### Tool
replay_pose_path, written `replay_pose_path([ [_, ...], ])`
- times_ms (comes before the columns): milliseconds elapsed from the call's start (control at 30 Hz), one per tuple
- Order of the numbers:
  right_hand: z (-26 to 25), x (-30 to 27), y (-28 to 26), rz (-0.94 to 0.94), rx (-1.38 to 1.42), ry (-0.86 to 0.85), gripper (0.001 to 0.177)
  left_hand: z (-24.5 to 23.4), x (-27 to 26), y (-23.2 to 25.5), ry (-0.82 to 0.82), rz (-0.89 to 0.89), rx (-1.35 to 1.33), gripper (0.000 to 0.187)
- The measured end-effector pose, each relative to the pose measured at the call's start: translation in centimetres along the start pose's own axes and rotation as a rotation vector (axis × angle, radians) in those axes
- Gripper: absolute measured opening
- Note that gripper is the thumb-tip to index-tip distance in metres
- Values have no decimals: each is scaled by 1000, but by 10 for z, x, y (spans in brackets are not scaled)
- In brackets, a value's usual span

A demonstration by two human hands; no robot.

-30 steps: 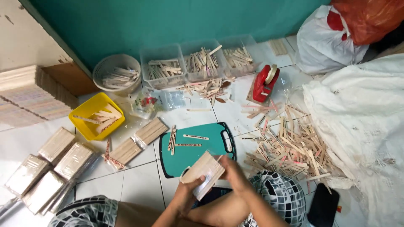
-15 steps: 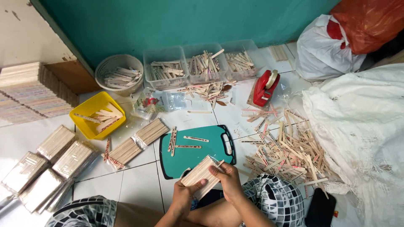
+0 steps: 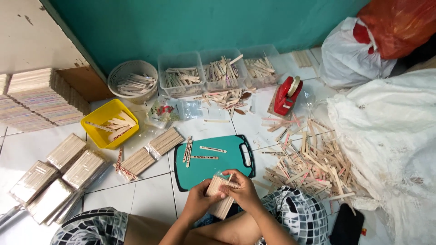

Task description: Bundling small wooden sticks together using adhesive tape on a cutting board.

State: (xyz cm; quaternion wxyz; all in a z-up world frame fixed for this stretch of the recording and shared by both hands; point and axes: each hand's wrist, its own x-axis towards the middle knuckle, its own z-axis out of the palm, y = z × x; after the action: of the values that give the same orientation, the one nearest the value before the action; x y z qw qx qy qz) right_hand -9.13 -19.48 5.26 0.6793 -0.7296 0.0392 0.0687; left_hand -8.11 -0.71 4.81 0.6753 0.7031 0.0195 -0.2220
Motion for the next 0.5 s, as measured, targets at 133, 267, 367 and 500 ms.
replay_pose_path([
  [133, 1, 1, 8, 70, 280, 32, 47, 0, -3, 2, -7, 12, 30, 35],
  [267, 4, 4, 18, 41, 390, 75, 55, 0, -2, -4, 29, 76, 107, 31],
  [367, 2, 5, 16, 19, 395, 58, 60, 0, -3, -8, 37, 110, 147, 23],
  [500, 2, 1, -5, 29, 250, -17, 68, 1, -9, 1, 18, 70, 103, 20],
])
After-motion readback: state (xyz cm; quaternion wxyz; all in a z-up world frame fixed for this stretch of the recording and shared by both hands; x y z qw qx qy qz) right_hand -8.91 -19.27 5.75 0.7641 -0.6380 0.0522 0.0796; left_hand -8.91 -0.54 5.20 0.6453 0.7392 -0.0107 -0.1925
